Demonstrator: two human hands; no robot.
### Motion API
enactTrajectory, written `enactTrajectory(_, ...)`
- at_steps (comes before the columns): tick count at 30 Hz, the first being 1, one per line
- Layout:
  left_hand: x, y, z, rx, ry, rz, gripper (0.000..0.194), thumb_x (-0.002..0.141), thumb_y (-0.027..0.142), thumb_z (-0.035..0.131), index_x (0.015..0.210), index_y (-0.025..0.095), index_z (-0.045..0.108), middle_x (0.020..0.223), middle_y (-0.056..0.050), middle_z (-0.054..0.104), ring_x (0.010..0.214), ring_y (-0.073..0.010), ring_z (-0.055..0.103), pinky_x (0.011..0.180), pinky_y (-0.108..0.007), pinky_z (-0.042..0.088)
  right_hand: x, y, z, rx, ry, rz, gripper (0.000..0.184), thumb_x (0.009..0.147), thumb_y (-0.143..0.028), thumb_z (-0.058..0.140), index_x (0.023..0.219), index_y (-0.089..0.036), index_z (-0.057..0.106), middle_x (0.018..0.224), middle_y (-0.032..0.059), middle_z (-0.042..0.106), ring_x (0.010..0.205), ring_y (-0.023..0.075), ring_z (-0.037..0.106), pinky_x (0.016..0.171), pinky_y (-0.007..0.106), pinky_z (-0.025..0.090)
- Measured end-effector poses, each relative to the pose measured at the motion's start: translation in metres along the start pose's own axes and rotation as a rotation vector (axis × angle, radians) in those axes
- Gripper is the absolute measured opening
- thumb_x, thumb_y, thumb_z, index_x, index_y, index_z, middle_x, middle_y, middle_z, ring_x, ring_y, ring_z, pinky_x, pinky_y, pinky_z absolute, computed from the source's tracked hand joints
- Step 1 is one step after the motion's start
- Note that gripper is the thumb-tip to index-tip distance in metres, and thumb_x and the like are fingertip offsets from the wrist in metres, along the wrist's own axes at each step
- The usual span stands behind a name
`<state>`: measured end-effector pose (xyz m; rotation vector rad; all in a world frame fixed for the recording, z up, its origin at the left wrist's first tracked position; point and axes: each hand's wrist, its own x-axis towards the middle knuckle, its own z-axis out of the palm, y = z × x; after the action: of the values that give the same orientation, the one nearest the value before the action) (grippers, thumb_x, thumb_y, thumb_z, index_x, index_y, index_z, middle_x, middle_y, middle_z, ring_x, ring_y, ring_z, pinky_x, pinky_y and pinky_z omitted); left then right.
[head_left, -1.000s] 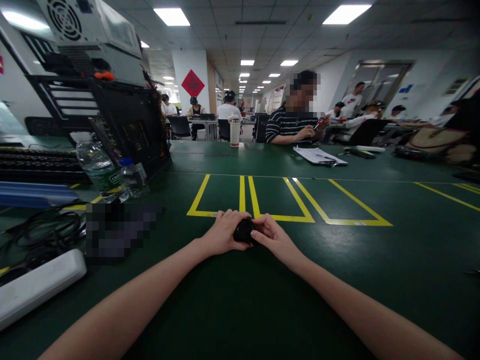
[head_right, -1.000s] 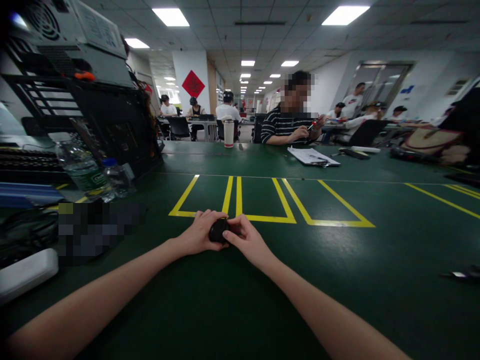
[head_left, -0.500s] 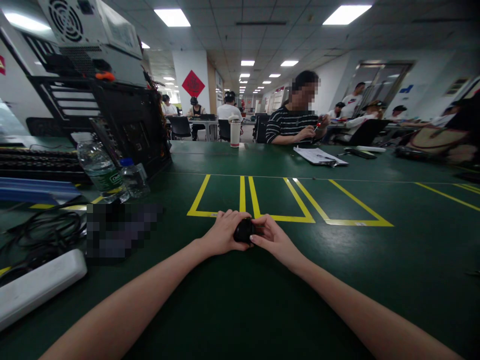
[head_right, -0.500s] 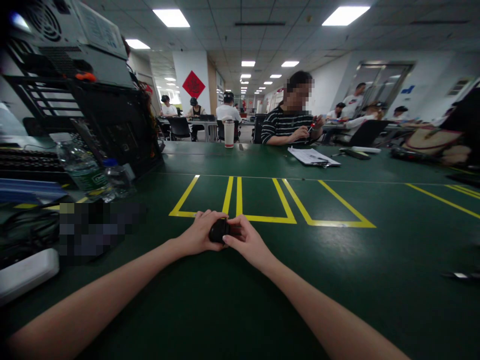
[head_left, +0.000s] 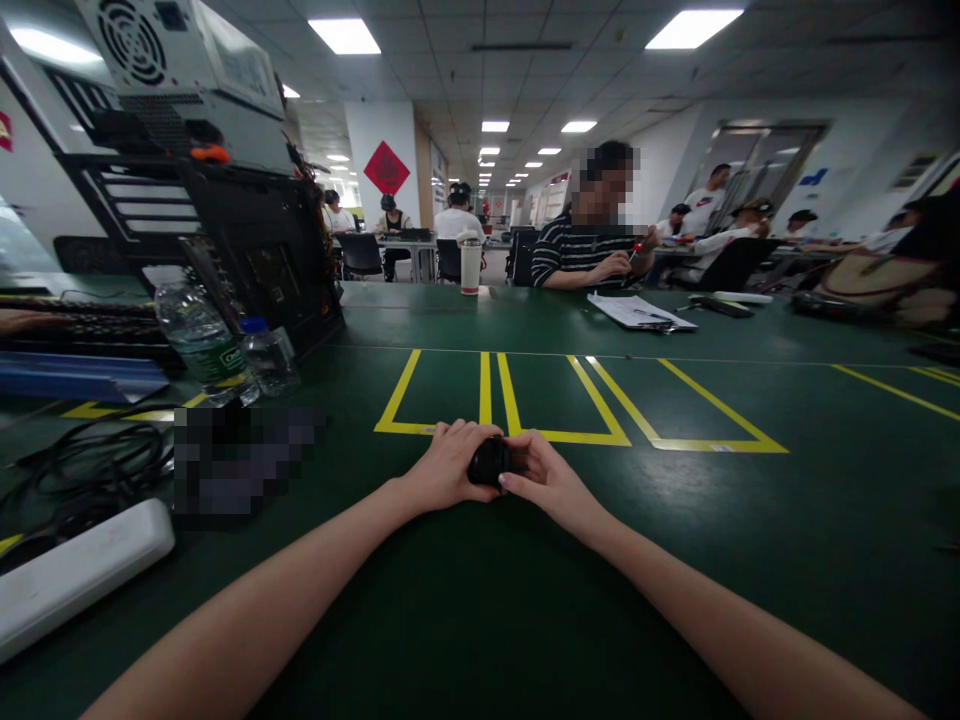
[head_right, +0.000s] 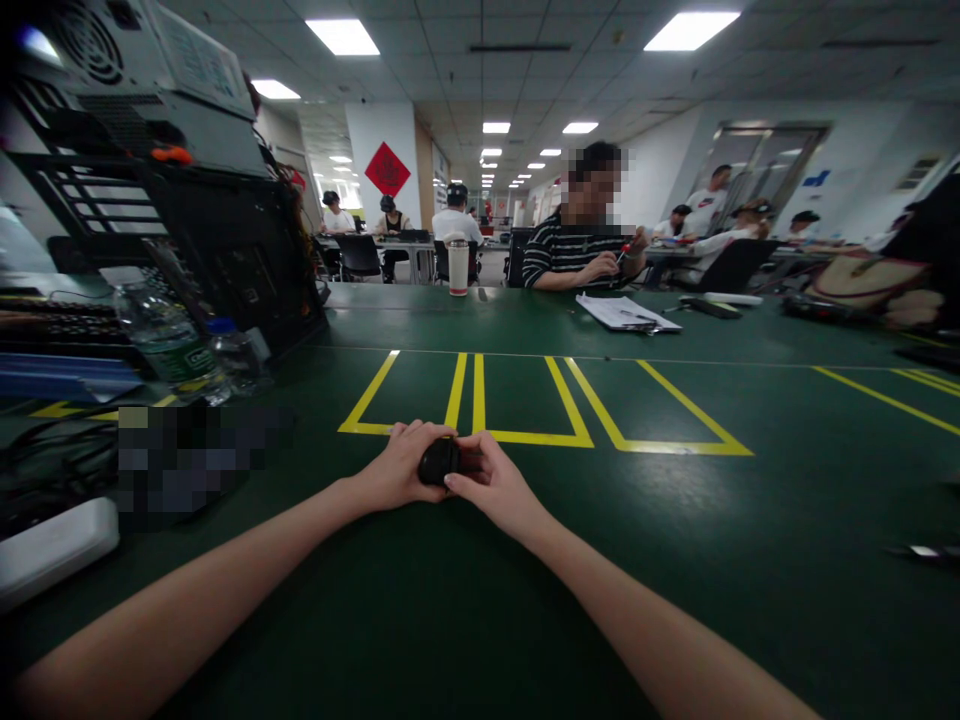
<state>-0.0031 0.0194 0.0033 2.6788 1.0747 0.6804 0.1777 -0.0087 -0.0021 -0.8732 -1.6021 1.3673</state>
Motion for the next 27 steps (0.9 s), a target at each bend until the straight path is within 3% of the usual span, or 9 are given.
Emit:
enactTrajectory(6,0.0004,-0.0004,0.0014,0.004,0.018,0.015,0.063,0.063,0.041,0.066,0.114,0.023,0.035,0.106,-0.004,0.050,0.089,-0.0231,0.045,0.077,-0.035,0.030,0.0022,0.0050,-0.0001,0.006,0.044,-0.025,0.017,0.075,-0.025,0.056,0.089,-0.022,0.048,0.094,0.0007,0.054,0.091,0.0162,0.056,0.077,0.032,0.048)
enactTrajectory(12,0.0004,0.0021,-0.0011,-0.010,-0.003,-0.001,0.062,0.063,0.040,0.066,0.114,0.023,0.035,0.107,-0.004,0.051,0.090,-0.0236,0.045,0.077,-0.035,0.030,0.0035,0.0048,-0.0031,-0.113,0.061,0.044,0.029,0.076,-0.027,0.055,0.104,-0.020,0.048,0.103,0.0040,0.054,0.098,0.0182,0.053,0.087,0.038,0.043)
enactTrajectory(22,0.0006,0.0007,0.0006,0.001,0.011,0.007,0.063,0.062,0.040,0.066,0.115,0.022,0.035,0.107,-0.005,0.050,0.089,-0.0233,0.045,0.077,-0.035,0.030,-0.0001,0.0009,0.0014,0.002,0.032,-0.012,0.019,0.074,-0.024,0.058,0.090,-0.022,0.047,0.093,0.0006,0.053,0.090,0.0168,0.056,0.078,0.033,0.047)
enactTrajectory(27,0.0007,0.0022,-0.0009,-0.013,0.003,0.002,0.061,0.063,0.039,0.066,0.114,0.023,0.036,0.106,-0.004,0.051,0.089,-0.0234,0.045,0.077,-0.036,0.031,0.0013,0.0024,-0.0011,-0.081,0.051,0.006,0.024,0.076,-0.024,0.056,0.098,-0.022,0.047,0.102,0.0025,0.052,0.097,0.0177,0.053,0.084,0.036,0.045)
